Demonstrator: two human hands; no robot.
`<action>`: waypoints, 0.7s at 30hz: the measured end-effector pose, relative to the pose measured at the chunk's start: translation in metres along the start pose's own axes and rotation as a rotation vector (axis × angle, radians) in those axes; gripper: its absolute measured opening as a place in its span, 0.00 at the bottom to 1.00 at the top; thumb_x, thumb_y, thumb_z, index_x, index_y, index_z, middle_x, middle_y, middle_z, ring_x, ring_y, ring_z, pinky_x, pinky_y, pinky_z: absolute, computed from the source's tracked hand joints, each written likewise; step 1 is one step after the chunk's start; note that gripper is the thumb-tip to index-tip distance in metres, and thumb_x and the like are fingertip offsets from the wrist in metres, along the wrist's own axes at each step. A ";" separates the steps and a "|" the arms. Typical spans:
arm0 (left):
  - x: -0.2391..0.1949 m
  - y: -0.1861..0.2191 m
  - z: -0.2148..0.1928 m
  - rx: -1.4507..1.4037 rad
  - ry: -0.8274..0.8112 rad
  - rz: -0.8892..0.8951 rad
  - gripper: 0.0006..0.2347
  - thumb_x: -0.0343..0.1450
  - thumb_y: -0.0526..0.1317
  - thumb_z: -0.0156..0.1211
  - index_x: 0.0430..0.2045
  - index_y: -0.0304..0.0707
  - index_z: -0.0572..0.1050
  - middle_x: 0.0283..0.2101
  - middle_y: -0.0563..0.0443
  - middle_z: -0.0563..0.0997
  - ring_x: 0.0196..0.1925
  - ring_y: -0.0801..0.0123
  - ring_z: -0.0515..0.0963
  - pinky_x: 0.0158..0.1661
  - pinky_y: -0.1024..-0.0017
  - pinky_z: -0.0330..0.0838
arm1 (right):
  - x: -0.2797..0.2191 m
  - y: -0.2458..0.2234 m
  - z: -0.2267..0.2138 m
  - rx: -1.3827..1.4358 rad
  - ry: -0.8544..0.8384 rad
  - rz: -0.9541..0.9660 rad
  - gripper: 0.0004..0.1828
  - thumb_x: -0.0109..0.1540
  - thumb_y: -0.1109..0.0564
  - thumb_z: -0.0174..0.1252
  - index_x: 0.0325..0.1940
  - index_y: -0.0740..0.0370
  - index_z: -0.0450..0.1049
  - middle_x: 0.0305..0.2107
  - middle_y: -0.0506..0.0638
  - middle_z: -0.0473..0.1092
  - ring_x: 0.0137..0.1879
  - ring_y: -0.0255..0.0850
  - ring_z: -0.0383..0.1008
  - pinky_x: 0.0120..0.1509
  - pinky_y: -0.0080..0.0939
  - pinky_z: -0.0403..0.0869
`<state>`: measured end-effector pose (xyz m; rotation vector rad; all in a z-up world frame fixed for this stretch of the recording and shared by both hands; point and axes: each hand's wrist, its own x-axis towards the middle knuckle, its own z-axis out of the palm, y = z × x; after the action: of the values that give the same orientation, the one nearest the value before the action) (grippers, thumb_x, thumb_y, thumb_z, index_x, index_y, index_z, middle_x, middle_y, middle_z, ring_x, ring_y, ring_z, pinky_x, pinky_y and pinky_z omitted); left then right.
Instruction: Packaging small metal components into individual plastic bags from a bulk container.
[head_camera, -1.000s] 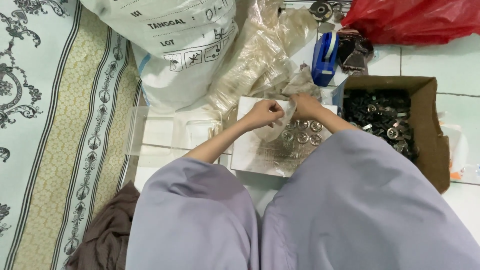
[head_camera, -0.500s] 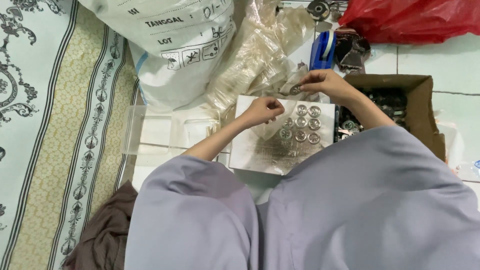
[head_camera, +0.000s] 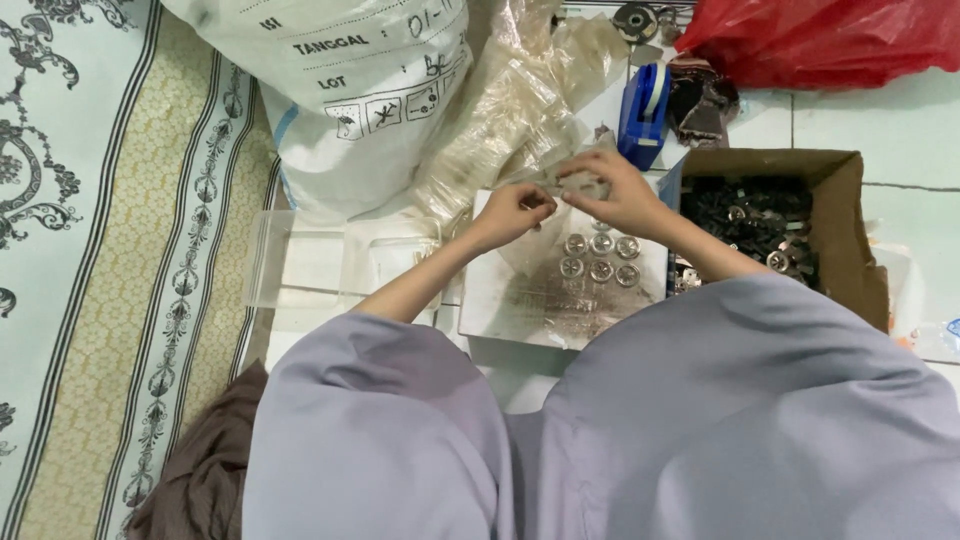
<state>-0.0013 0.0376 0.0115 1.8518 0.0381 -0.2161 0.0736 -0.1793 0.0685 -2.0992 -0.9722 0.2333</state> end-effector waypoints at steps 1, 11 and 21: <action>-0.003 0.001 -0.002 -0.001 0.002 0.000 0.10 0.69 0.40 0.64 0.39 0.32 0.80 0.33 0.42 0.83 0.32 0.67 0.85 0.31 0.72 0.79 | 0.003 0.013 0.002 -0.001 -0.002 -0.002 0.17 0.64 0.46 0.68 0.56 0.45 0.78 0.54 0.49 0.71 0.62 0.50 0.71 0.60 0.50 0.72; -0.039 0.051 -0.054 -0.092 0.575 0.585 0.04 0.61 0.32 0.58 0.19 0.40 0.69 0.15 0.51 0.68 0.18 0.73 0.68 0.21 0.77 0.65 | -0.030 0.080 0.058 -0.699 -0.360 0.069 0.19 0.61 0.45 0.62 0.55 0.47 0.78 0.51 0.52 0.75 0.59 0.50 0.75 0.62 0.55 0.68; -0.016 0.033 -0.035 -0.179 0.386 0.365 0.03 0.65 0.34 0.61 0.28 0.38 0.75 0.24 0.50 0.75 0.24 0.74 0.74 0.26 0.74 0.73 | -0.022 0.089 0.076 -0.778 -0.542 0.066 0.29 0.56 0.44 0.66 0.59 0.57 0.74 0.48 0.55 0.76 0.57 0.50 0.75 0.57 0.51 0.72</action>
<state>-0.0084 0.0633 0.0550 1.6642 -0.0136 0.3880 0.0741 -0.1853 -0.0505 -2.8557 -1.4798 0.5454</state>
